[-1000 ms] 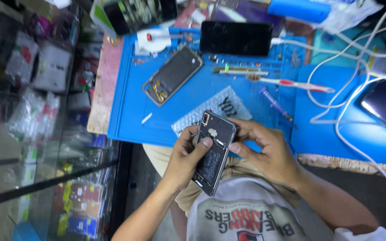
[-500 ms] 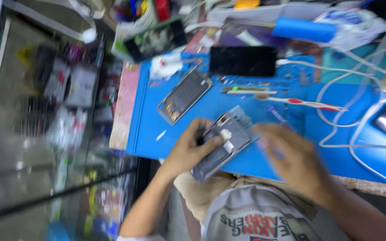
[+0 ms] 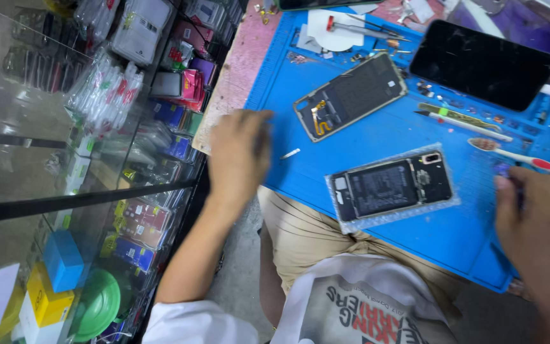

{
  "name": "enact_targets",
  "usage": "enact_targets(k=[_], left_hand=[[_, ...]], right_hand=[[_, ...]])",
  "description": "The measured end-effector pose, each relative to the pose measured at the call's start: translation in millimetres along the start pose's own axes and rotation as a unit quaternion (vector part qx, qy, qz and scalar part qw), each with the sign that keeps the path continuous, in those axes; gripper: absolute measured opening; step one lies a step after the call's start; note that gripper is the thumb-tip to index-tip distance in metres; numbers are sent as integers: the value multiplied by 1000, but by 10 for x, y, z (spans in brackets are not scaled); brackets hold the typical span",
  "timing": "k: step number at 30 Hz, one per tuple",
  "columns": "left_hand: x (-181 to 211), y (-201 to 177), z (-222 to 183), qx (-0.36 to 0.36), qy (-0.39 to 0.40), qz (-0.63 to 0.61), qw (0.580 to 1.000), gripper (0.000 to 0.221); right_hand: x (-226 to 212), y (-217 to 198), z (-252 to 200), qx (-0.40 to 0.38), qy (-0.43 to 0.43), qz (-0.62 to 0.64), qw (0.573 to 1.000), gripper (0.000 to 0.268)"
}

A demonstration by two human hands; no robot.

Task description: The person removes the back cover of a mobile phone, uses a screwdriver to manipulate internal components, reattaches the cover, and then turns the phone on to interact with the touch screen.

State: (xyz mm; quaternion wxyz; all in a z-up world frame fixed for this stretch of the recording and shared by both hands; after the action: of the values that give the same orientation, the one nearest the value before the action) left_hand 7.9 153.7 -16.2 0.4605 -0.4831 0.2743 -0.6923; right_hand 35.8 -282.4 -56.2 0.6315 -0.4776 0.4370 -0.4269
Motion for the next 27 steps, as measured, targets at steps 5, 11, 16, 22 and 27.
enact_targets(k=[5, 11, 16, 22, 27], left_hand=[[-654, -239, -48, -7, -48, -53, 997, 20], [-446, -175, 67, -24, 48, -51, 997, 28], [-545, -69, 234, -62, 63, -64, 994, 18], [-549, -56, 364, -129, 147, -51, 979, 9], [-463, -77, 396, -114, 175, -40, 977, 11]], right_hand=[[526, 473, -289, -12, 132, 164, 978, 22], [372, 631, -252, 37, 107, 55, 992, 21], [142, 474, -210, 58, 132, 61, 988, 24], [-134, 210, -155, 62, 101, 9, 993, 14], [-321, 20, -45, 74, 55, -42, 995, 12]])
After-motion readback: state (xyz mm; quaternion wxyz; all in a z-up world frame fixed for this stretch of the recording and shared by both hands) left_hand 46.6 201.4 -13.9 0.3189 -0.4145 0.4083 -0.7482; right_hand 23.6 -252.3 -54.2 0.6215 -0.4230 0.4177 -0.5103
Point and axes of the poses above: each hand's wrist, its own z-axis towards the middle knuckle, its own y-axis out of the palm, x = y × z, the point moved 6 cm from there along z, towards the middle knuckle, and after that the axes turned 5 degrees about y, right-handed, at the moved point
